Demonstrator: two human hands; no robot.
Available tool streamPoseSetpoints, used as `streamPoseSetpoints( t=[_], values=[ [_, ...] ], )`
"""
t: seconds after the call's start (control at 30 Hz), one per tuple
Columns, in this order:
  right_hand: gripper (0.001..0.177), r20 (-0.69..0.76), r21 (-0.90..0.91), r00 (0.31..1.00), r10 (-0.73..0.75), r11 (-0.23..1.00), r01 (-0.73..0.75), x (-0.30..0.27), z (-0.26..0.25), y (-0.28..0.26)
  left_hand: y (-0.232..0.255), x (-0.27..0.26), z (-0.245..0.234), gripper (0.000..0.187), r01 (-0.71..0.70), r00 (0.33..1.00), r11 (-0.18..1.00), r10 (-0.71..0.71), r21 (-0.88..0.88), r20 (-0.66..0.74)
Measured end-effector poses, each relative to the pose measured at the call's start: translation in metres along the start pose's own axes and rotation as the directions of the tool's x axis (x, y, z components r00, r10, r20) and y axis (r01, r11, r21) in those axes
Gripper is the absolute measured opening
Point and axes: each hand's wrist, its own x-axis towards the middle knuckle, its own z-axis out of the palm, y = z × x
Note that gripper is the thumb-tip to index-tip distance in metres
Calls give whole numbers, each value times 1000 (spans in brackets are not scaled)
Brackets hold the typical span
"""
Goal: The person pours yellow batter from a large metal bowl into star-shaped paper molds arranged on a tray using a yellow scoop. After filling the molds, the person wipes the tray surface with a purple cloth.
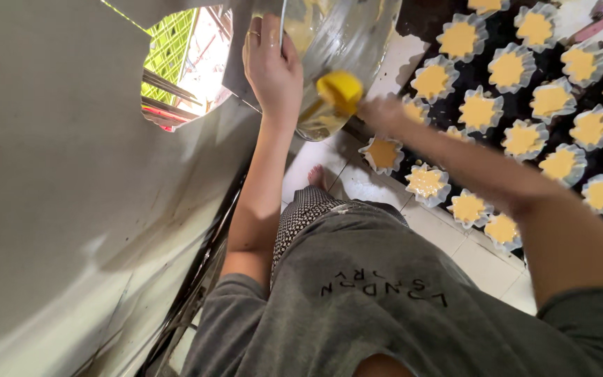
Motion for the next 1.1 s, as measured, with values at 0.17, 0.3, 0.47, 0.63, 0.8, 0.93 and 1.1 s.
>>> streamPoseSetpoints(
  t=[0.17,0.3,0.47,0.63,0.8,0.93,1.1],
  values=[
    [25,-107,794,952,-285,552,254,-44,-36,-54,-6,2,7,32,-16,1000,999,16,-31,6],
    [29,148,977,953,-265,188,-100,-94,-116,-41,-26,11,9,23,36,999,980,-36,-198,0],
    [29,-47,916,997,62,401,18,-173,-169,4,-41,4,17,24,113,983,974,-138,-196,-123],
    [25,-416,703,815,404,712,5,-238,-158,70,-41,-18,15,14,248,953,934,-283,-256,-112],
    [14,-675,525,575,462,849,-66,-241,-90,108,-47,-22,14,16,186,962,926,-239,-329,-130],
    [19,-783,332,459,419,906,-262,-210,-49,112,-51,-19,14,13,281,943,927,-314,-247,-108],
    [42,-846,143,453,282,937,-318,-186,-22,80,-49,-18,15,11,256,949,931,-293,-261,-114]
  ],
)
